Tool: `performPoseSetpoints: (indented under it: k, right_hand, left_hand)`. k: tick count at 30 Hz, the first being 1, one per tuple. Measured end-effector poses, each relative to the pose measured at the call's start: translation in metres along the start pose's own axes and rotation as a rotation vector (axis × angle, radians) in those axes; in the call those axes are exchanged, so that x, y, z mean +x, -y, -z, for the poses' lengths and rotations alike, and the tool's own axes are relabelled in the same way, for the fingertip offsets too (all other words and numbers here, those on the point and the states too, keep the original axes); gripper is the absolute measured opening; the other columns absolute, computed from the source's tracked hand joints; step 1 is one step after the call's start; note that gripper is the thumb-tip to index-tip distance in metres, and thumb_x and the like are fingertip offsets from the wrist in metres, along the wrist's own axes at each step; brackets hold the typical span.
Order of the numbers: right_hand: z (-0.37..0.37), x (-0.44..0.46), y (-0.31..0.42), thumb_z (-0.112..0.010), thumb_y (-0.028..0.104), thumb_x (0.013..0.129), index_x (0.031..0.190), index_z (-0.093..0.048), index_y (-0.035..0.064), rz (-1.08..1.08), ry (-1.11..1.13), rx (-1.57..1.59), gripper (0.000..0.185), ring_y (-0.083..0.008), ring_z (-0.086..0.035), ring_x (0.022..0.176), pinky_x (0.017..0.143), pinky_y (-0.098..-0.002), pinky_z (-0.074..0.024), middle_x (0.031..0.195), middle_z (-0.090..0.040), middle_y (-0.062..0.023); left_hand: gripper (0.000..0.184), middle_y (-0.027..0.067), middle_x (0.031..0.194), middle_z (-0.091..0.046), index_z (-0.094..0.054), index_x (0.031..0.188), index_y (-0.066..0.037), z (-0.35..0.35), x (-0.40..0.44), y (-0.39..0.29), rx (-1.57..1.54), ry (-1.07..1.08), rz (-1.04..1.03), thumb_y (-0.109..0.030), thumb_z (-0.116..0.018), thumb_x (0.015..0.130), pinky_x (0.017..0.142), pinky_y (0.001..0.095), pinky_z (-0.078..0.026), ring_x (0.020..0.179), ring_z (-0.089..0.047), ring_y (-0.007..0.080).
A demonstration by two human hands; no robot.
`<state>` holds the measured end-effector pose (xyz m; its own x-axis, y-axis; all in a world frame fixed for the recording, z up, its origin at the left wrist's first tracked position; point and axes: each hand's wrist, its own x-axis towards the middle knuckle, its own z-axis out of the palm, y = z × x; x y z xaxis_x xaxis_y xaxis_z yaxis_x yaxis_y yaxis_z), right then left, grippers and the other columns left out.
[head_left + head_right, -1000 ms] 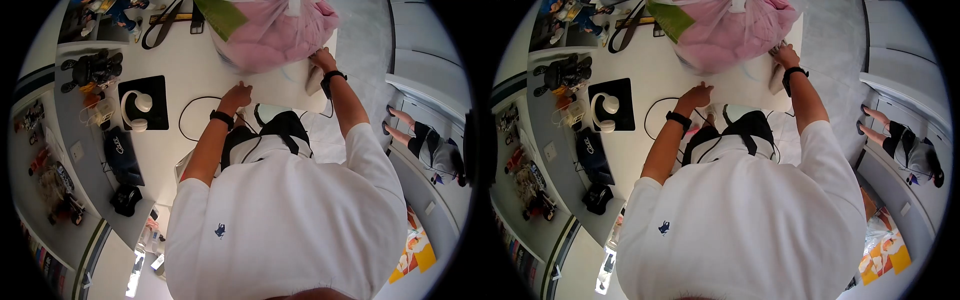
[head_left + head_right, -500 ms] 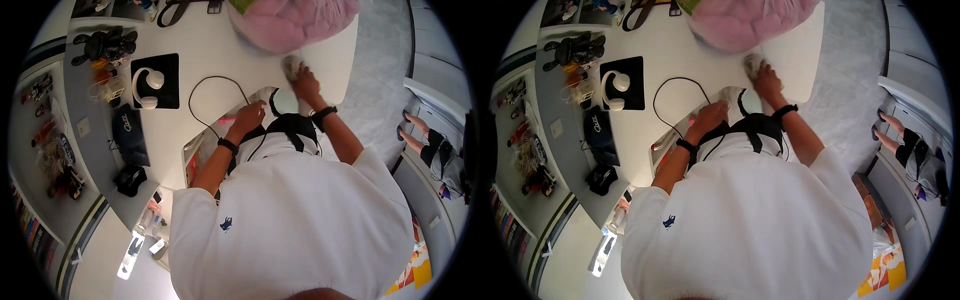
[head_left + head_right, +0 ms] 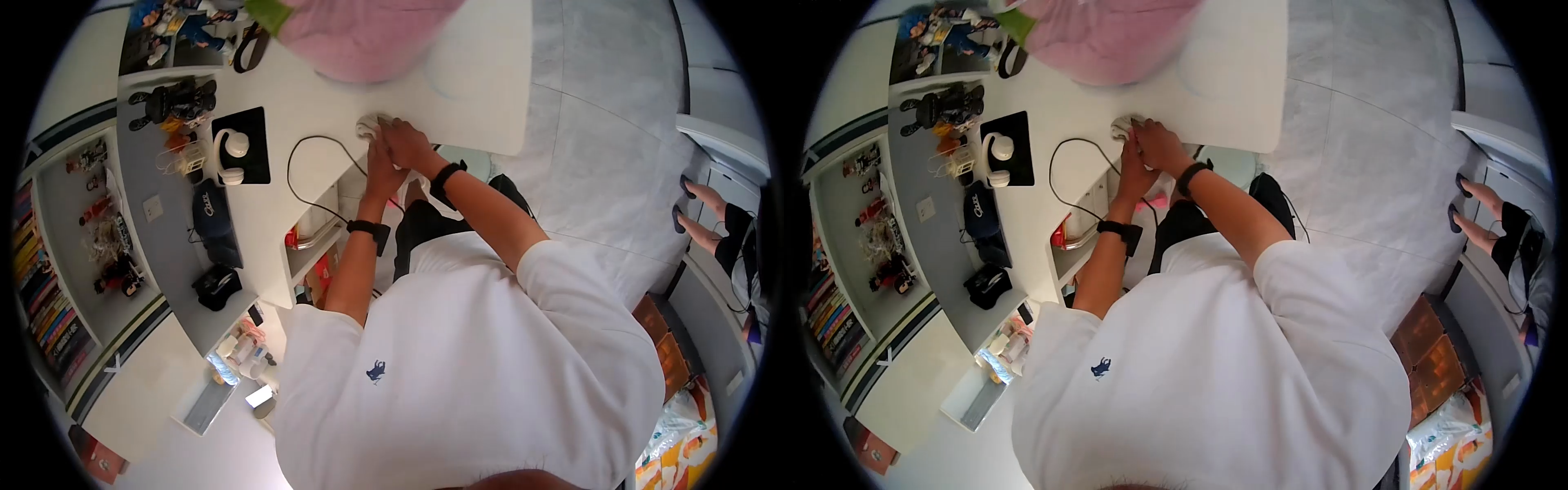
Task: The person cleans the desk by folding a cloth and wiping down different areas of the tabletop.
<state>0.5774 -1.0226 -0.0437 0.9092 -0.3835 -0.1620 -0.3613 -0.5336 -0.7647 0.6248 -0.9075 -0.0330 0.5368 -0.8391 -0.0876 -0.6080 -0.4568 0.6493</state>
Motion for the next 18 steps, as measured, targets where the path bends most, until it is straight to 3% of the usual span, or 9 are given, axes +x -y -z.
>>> performPoseSetpoints:
  k: [5,8,10,11,15,17,18]
  right_hand:
    - [0.057,-0.069,-0.053,-0.057,0.012,0.084,0.129,-0.049,0.0064,-0.017,-0.15,-0.016,0.046,-0.0359,-0.056,0.101,0.078,-0.0458,-0.0526,0.103,-0.056,-0.0158]
    - [0.085,-0.092,-0.078,-0.056,0.012,0.085,0.132,-0.047,0.0083,-0.08,-0.159,-0.059,0.048,-0.0346,-0.056,0.101,0.078,-0.0445,-0.0526,0.103,-0.057,-0.0141]
    - [0.099,-0.101,-0.09,-0.056,0.012,0.085,0.134,-0.046,0.0099,-0.086,-0.173,-0.087,0.049,-0.0337,-0.056,0.1,0.078,-0.0438,-0.0527,0.104,-0.058,-0.0132]
    - [0.105,-0.106,-0.095,-0.056,0.012,0.086,0.133,-0.047,0.012,-0.095,-0.2,-0.101,0.049,-0.033,-0.056,0.1,0.078,-0.0435,-0.0528,0.105,-0.059,-0.0116]
    - [0.128,-0.125,-0.107,-0.053,0.013,0.087,0.131,-0.053,0.0165,-0.154,-0.254,-0.108,0.044,-0.0331,-0.058,0.1,0.081,-0.0429,-0.0521,0.111,-0.064,-0.0103]
    - [0.138,-0.128,-0.112,-0.054,0.013,0.086,0.127,-0.056,0.0155,-0.195,-0.261,-0.112,0.041,-0.0324,-0.058,0.099,0.079,-0.0429,-0.0529,0.11,-0.064,-0.0082]
    - [0.139,-0.128,-0.116,-0.055,0.013,0.085,0.123,-0.059,0.0145,-0.233,-0.259,-0.113,0.038,-0.0316,-0.058,0.098,0.077,-0.0429,-0.0536,0.109,-0.065,-0.0061]
  left_hand:
    - [0.1,0.027,0.142,-0.037,-0.011,0.149,0.002,-0.058,0.02,-0.069,0.13,0.118,0.014,-0.026,-0.073,0.075,0.107,0.0494,-0.032,0.128,-0.037,0.0453]
    - [0.098,0.0306,0.138,-0.04,-0.013,0.148,0.007,-0.093,0.032,-0.086,0.238,0.102,-0.138,-0.029,-0.069,0.077,0.106,0.0516,-0.033,0.126,-0.039,0.0462]
    - [0.099,0.0336,0.136,-0.041,-0.014,0.144,0.013,-0.097,0.043,-0.11,0.368,0.252,-0.112,-0.029,-0.07,0.074,0.105,0.0522,-0.035,0.124,-0.043,0.046]
    - [0.099,0.0365,0.134,-0.042,-0.017,0.141,0.017,-0.099,0.047,-0.122,0.442,0.307,-0.103,-0.029,-0.071,0.072,0.098,0.05,-0.043,0.115,-0.052,0.0465]
    - [0.091,0.0328,0.123,-0.052,-0.025,0.139,0.016,-0.125,0.061,-0.141,0.474,0.325,-0.067,-0.028,-0.069,0.073,0.087,0.0455,-0.051,0.104,-0.059,0.0424]
    - [0.078,0.0247,0.107,-0.062,-0.034,0.137,0.012,-0.128,0.057,-0.154,0.397,0.24,-0.022,-0.025,-0.066,0.077,0.075,0.0441,-0.053,0.093,-0.064,0.0373]
    - [0.078,0.0247,0.107,-0.062,-0.034,0.137,0.012,-0.131,0.051,-0.153,0.392,0.235,-0.026,-0.025,-0.066,0.077,0.075,0.0441,-0.053,0.093,-0.064,0.0373]
